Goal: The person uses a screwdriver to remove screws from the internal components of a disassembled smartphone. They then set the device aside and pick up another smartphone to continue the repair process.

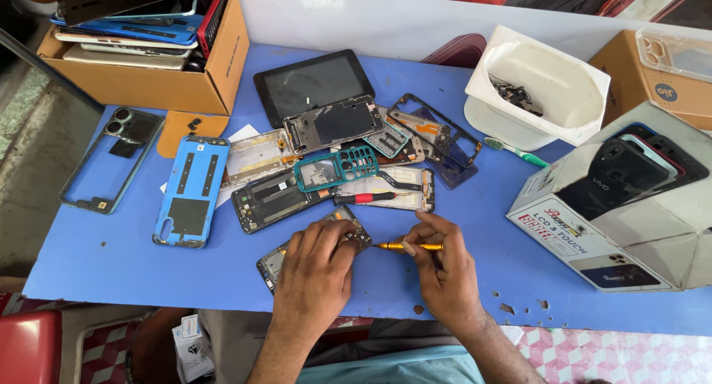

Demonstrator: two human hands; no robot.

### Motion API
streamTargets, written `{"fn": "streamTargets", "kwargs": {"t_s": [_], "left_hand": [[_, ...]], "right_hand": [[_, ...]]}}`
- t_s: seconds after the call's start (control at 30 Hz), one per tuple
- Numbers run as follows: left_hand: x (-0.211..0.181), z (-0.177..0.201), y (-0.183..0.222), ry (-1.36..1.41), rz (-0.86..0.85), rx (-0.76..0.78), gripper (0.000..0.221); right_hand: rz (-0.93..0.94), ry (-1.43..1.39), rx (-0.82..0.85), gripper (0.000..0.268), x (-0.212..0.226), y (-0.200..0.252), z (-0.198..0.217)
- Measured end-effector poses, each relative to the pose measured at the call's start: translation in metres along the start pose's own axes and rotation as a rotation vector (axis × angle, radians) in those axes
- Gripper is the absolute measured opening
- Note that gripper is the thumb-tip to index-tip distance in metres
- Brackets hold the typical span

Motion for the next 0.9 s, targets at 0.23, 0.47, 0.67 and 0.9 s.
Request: {"fn": "streamTargets", "kwargs": {"t_s": [0.23,0.47,0.67,0.9], "left_hand": [[0.001,0.001,-0.004,0.060,0.007,0.008,0.032],[0.003,0.003,-0.007,0.134,0.025,0.027,0.026],[0.003,0.006,-0.008,0.166,0.025,0.019,0.024],[0.004,0.012,-0.008,0.095,0.068,-0.083,0.016]], "right_hand": [[-0.019,-0.001,0.005,0.042,0.002,-0.001,0.001],[-0.016,-0.022,-0.013,0.040,0.002,-0.001,0.002],[-0.018,-0.009,-0.009,0.039,0.002,-0.002,0.001],[-0.036,-0.024,-0.001,0.039,0.000,-0.001,0.001]]}}
Point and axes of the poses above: each hand's wrist, its own y-axis away from the middle knuckle, its own z-axis out of the back of the hand, x = y × z, the point moved 10 cm from there along -y, towards the middle knuckle, and after that the axes turned 7 degrees about -y, right-handed, at the moved point
